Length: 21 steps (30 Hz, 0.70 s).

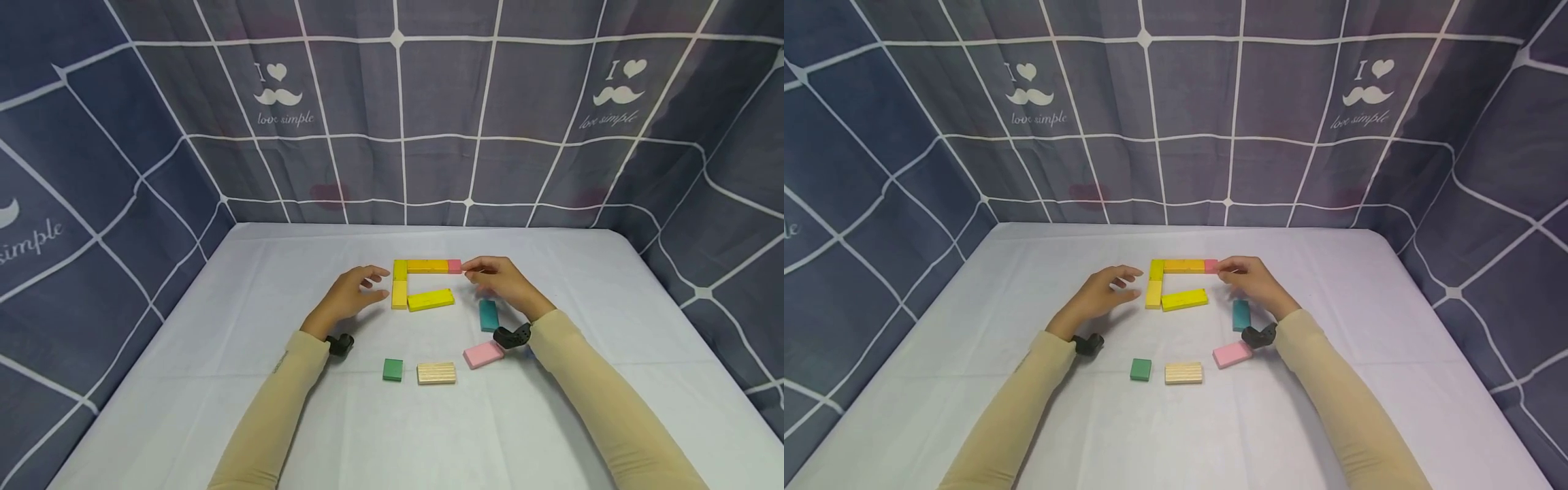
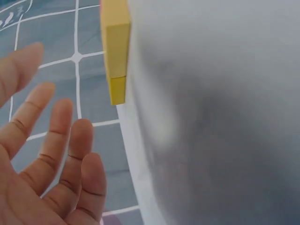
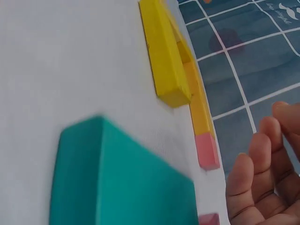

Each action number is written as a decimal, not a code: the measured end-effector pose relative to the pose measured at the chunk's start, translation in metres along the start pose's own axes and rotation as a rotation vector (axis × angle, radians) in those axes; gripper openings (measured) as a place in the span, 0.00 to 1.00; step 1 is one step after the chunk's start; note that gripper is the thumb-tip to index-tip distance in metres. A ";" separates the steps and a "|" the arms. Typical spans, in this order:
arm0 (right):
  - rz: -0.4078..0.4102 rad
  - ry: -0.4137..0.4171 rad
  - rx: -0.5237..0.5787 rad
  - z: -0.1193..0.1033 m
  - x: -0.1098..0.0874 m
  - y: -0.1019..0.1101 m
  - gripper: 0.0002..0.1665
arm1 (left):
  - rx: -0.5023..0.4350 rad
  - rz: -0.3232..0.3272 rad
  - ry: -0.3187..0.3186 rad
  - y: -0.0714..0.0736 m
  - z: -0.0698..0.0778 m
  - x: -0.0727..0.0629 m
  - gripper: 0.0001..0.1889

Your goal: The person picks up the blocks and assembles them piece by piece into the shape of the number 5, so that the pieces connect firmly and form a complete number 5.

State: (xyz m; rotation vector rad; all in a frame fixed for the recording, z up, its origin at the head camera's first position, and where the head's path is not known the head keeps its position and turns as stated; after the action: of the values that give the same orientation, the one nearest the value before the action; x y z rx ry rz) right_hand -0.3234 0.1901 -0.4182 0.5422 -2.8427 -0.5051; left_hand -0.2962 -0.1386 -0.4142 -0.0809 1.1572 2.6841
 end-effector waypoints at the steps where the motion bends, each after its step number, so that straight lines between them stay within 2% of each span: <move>1: 0.009 0.003 0.012 0.001 -0.001 0.002 0.23 | 0.004 -0.005 -0.009 0.000 0.000 -0.002 0.24; 7: 0.050 0.016 0.043 0.005 -0.005 0.011 0.25 | 0.022 -0.047 -0.049 0.000 -0.004 -0.015 0.23; 14: 0.079 0.001 0.134 0.010 -0.010 0.021 0.27 | 0.081 -0.083 -0.099 -0.004 -0.004 -0.030 0.21; 21: 0.093 -0.024 0.122 0.017 -0.015 0.030 0.28 | 0.094 -0.151 -0.153 -0.007 -0.004 -0.045 0.21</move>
State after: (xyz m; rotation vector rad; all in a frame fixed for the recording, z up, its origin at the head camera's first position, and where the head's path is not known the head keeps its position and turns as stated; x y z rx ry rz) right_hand -0.3240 0.2274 -0.4249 0.4245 -2.9196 -0.3251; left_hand -0.2507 -0.1450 -0.4162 0.0500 1.1777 2.4540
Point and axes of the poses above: each hand's wrist, its own x-axis towards the middle knuckle, its own y-axis out of the back of the hand, z = x × y, the point moved 3 cm from there along x, towards the middle knuckle, and after that the axes turned 13 degrees about y, right-handed, at the moved point
